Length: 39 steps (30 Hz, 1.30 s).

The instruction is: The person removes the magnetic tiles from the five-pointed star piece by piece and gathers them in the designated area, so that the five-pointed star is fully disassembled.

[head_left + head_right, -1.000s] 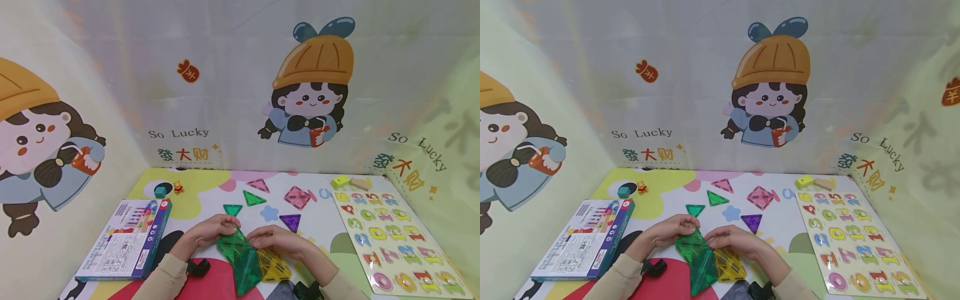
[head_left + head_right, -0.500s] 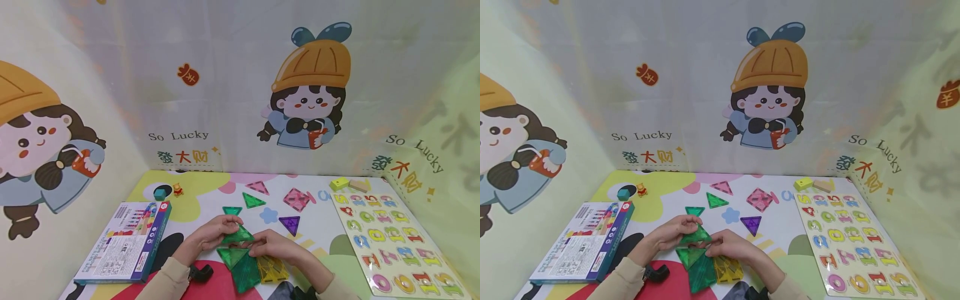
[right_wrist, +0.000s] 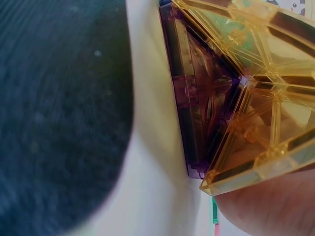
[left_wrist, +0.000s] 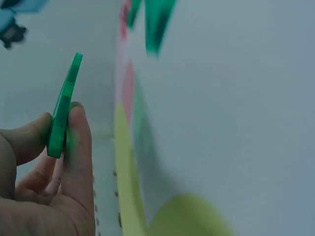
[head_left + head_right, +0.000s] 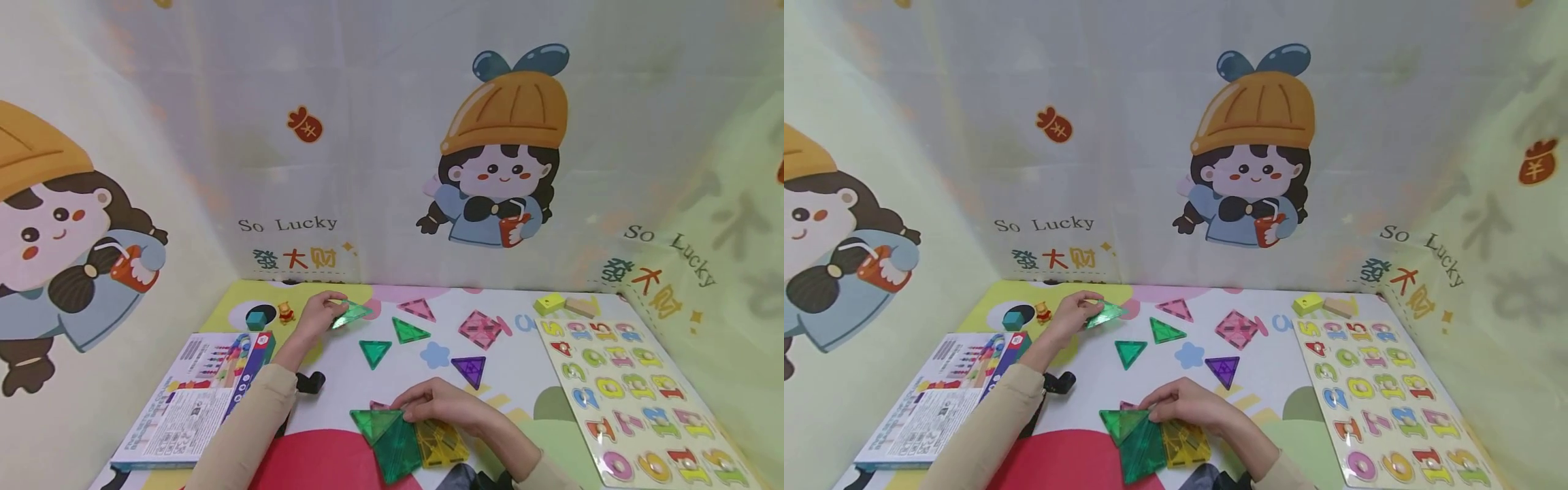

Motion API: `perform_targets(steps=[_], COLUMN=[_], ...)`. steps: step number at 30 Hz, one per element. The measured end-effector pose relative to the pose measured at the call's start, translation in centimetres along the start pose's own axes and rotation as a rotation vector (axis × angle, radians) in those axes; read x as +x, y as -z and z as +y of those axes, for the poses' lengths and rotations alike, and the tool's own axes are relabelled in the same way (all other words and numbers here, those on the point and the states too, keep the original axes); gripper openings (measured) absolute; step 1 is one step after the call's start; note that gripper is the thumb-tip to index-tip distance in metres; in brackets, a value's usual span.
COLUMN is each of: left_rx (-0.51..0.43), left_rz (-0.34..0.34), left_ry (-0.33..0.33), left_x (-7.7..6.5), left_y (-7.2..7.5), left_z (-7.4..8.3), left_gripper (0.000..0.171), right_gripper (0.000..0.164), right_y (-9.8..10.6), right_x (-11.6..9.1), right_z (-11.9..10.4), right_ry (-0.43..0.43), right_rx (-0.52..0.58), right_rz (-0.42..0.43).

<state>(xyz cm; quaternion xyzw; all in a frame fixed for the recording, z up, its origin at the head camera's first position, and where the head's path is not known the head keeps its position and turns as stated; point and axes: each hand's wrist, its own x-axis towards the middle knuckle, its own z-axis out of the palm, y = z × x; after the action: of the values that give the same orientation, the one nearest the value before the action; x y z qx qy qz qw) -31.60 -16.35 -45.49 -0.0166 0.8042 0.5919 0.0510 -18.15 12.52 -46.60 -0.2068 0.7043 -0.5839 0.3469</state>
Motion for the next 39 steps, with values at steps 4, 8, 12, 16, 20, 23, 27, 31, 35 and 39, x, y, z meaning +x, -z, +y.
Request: perform_targets(steps=[4, 8, 12, 16, 20, 23, 27, 31, 35, 39], left_rx=[0.107, 0.219, 0.325, 0.369, 0.4, 0.389, 0.347, 0.293, 0.199, 0.132], left_rz=[0.074, 0.112, 0.181, 0.188, 0.121, -0.029, -0.379, -0.677, -0.902, -0.953], left_ry=[0.009, 0.026, 0.007, -0.053, -0.12, -0.105, -0.022, 0.046, 0.084, 0.058], left_x=[2.5, 4.0, 4.6, 4.3, 2.3, -0.8, -5.5, -9.0, -10.8, -11.2], left_y=[0.3, 0.0, 0.0, -0.1, -0.4, -0.5, -0.3, 0.0, -0.5, -1.3], left_z=[-0.2, -0.7, -1.4, -1.2, -0.2, 0.2, -0.2, -0.8, -1.5, -1.9], left_gripper=[0.031, 0.031, 0.032, 0.037, 0.037, 0.03, 0.027, 0.041, 0.044, 0.037], right_gripper=[0.032, 0.031, 0.03, 0.03, 0.03, 0.03, 0.029, 0.029, 0.03, 0.031], right_y=[0.1, 0.1, -0.1, -0.1, 0.2, 0.3, 0.3, 0.3, 0.2, 0.2], right_x=[0.0, 0.0, 0.1, 0.1, -0.1, -0.1, 0.1, 0.1, 0.0, -0.2], right_z=[0.2, 0.3, 0.4, 0.4, 0.4, 0.4, 0.4, 0.3, 0.3, 0.3], right_ry=[0.021, 0.028, 0.022, 0.019, 0.016, 0.006, 0.0, 0.013, 0.028, 0.035], right_rx=[0.001, 0.002, -0.014, -0.013, -0.011, -0.024, -0.046, -0.05, -0.042, -0.026], right_rz=[-0.014, -0.016, -0.018, -0.013, -0.014, -0.016, -0.008, -0.01, -0.027, -0.028])
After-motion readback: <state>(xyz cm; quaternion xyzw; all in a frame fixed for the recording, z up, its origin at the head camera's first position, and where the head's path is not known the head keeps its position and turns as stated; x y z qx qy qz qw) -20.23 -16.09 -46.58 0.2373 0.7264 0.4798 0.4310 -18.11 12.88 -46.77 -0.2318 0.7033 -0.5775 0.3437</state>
